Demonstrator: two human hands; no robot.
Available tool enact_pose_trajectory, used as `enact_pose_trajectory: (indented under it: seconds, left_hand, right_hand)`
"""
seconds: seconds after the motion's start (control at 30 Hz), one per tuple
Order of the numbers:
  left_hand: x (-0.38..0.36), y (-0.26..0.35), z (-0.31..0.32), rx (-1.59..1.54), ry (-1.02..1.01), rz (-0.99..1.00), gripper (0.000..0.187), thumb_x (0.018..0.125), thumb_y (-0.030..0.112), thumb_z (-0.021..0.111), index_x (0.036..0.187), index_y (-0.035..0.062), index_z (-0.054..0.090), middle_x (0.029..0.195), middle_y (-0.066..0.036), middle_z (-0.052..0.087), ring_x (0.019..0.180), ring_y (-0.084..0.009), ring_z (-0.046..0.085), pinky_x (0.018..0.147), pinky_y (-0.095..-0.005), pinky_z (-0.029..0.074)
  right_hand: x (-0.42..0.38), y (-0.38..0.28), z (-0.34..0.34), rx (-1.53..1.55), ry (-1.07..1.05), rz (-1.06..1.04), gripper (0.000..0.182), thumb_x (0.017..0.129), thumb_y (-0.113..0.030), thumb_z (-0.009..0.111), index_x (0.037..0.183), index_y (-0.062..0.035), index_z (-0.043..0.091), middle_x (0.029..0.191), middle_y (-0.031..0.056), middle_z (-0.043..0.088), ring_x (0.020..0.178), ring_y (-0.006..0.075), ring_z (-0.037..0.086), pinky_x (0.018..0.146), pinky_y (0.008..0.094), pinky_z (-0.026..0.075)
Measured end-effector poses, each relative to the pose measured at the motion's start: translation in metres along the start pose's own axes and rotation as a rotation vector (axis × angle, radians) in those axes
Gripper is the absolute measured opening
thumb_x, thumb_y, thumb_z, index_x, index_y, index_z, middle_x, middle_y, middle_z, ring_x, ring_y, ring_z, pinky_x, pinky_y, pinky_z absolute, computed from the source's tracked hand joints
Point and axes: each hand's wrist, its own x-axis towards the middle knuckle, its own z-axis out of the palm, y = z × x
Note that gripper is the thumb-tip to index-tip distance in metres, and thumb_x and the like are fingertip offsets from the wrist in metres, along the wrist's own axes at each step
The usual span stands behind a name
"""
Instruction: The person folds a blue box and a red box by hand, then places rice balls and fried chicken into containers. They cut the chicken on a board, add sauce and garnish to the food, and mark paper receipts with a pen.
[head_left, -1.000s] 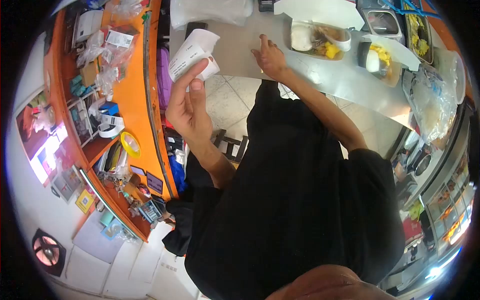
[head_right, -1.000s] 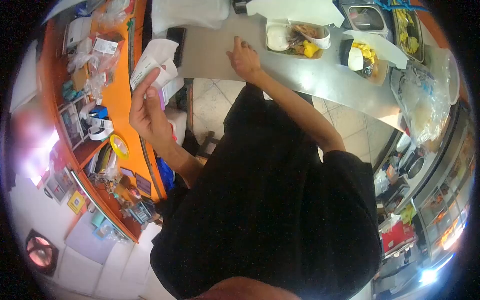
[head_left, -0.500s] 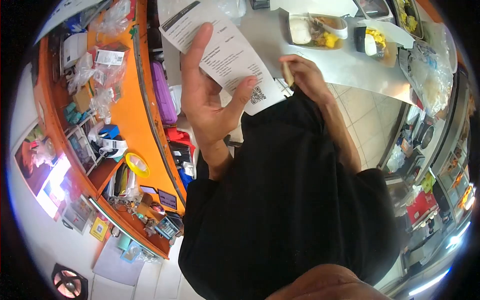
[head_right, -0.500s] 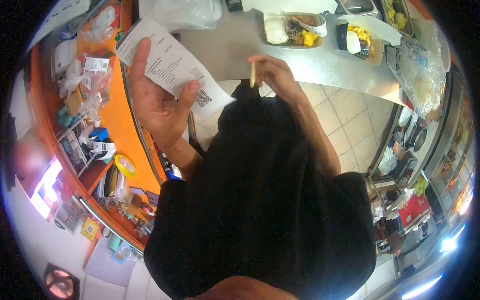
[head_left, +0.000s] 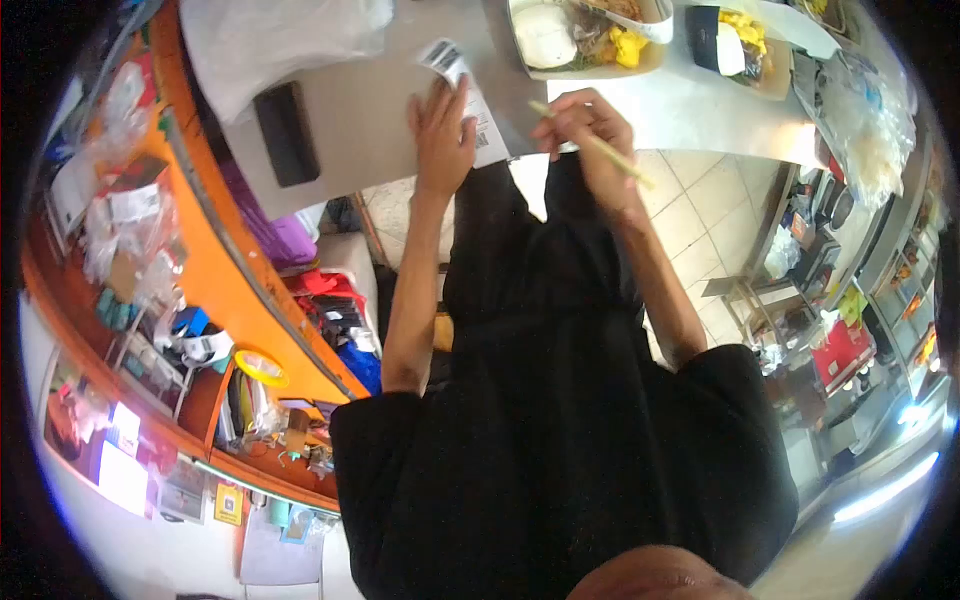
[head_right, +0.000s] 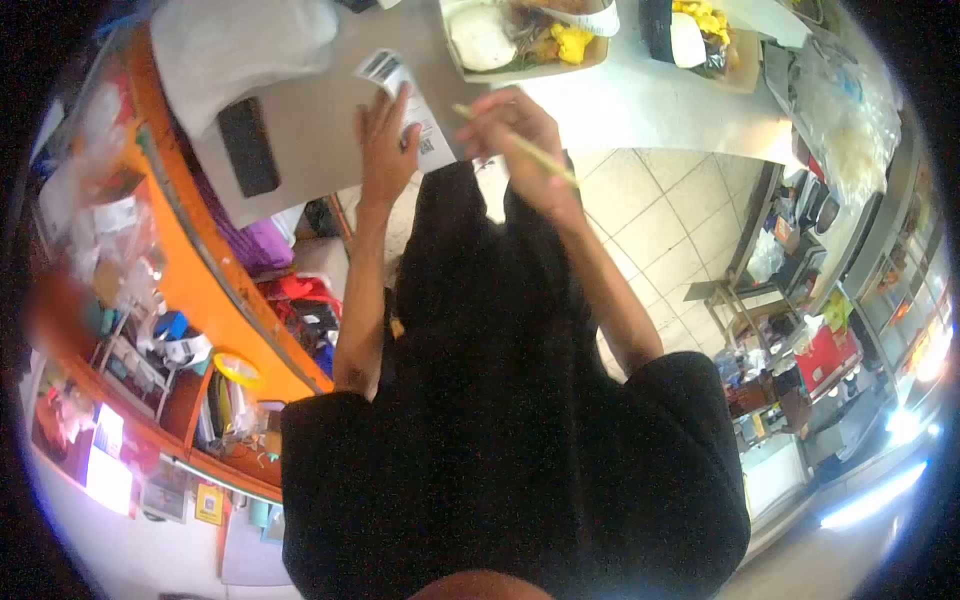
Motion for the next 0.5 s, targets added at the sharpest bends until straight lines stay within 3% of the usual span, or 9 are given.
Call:
enact_pose_trajectory:
  seconds: [0.13, 0.2, 0.27, 0.33, 0.43, 0.47, 0.5]
  left_hand:
    - [0.006, -0.013, -0.018, 0.195, 0.069, -0.088, 0.074, 0.078, 0.050, 0.068, 0.140, 0.0171, 0.045, 0.147, -0.018, 0.034, 0.137, -0.0353, 0.026, 0.106, -0.0625, 0.012]
    - [0.010, -0.018, -0.026, 0.237, 0.137, -0.040, 0.088, 0.067, 0.067, 0.069, 0.139, 0.0236, 0.047, 0.151, -0.017, 0.026, 0.138, -0.0372, 0.019, 0.104, -0.0641, 0.012]
    - [0.007, -0.016, -0.023, 0.250, 0.124, -0.047, 0.086, 0.065, 0.062, 0.073, 0.139, 0.0268, 0.047, 0.152, -0.016, 0.025, 0.138, -0.0365, 0.020, 0.106, -0.0613, 0.012]
    - [0.010, -0.013, -0.021, 0.292, 0.163, -0.023, 0.084, 0.063, 0.057, 0.077, 0.137, 0.0313, 0.048, 0.151, -0.014, 0.025, 0.135, -0.0350, 0.024, 0.108, -0.0553, 0.015]
    - [0.011, -0.009, -0.020, 0.358, 0.141, -0.057, 0.083, 0.064, 0.059, 0.074, 0.137, 0.0310, 0.048, 0.150, -0.014, 0.027, 0.134, -0.0353, 0.025, 0.109, -0.0535, 0.015]
    - [0.014, 0.000, -0.026, 0.353, 0.133, -0.071, 0.083, 0.064, 0.059, 0.074, 0.137, 0.0310, 0.048, 0.150, -0.014, 0.027, 0.134, -0.0353, 0.025, 0.109, -0.0535, 0.015]
    - [0.019, 0.012, -0.033, 0.380, 0.039, -0.154, 0.074, 0.072, 0.056, 0.069, 0.135, 0.0218, 0.050, 0.145, -0.019, 0.032, 0.132, -0.0386, 0.027, 0.107, -0.0555, 0.018]
  right_hand:
    - [0.023, 0.051, 0.011, -0.122, -0.057, -0.035, 0.011, 0.084, -0.003, 0.066, 0.087, -0.0013, 0.055, 0.075, 0.0069, 0.063, 0.068, 0.0096, 0.061, 0.058, 0.0245, 0.049]
    - [0.032, 0.054, 0.022, -0.169, -0.096, -0.075, 0.017, 0.081, -0.005, 0.070, 0.083, -0.0016, 0.054, 0.071, 0.0048, 0.062, 0.064, 0.0084, 0.060, 0.057, 0.0234, 0.048]
    - [0.044, 0.062, 0.026, -0.236, -0.144, -0.053, 0.017, 0.081, -0.005, 0.070, 0.082, -0.0015, 0.054, 0.069, 0.0043, 0.061, 0.063, 0.0081, 0.059, 0.057, 0.0231, 0.048]
    - [0.055, 0.078, 0.029, -0.306, -0.182, -0.270, 0.017, 0.079, -0.006, 0.072, 0.079, -0.0024, 0.055, 0.066, 0.0047, 0.061, 0.059, 0.0070, 0.057, 0.055, 0.0237, 0.046]
    - [0.063, 0.081, 0.030, -0.465, -0.196, -0.164, 0.016, 0.079, -0.007, 0.073, 0.076, -0.0036, 0.057, 0.067, 0.0044, 0.061, 0.058, 0.0061, 0.056, 0.052, 0.0253, 0.045]
    - [0.066, 0.087, 0.029, -0.415, -0.222, -0.200, 0.017, 0.079, -0.002, 0.074, 0.074, -0.0039, 0.058, 0.066, -0.0001, 0.061, 0.061, 0.0026, 0.055, 0.052, 0.0190, 0.042]
    - [0.068, 0.088, 0.028, -0.416, -0.229, -0.188, 0.017, 0.079, -0.002, 0.074, 0.074, -0.0039, 0.058, 0.066, -0.0001, 0.061, 0.061, 0.0026, 0.055, 0.052, 0.0190, 0.042]
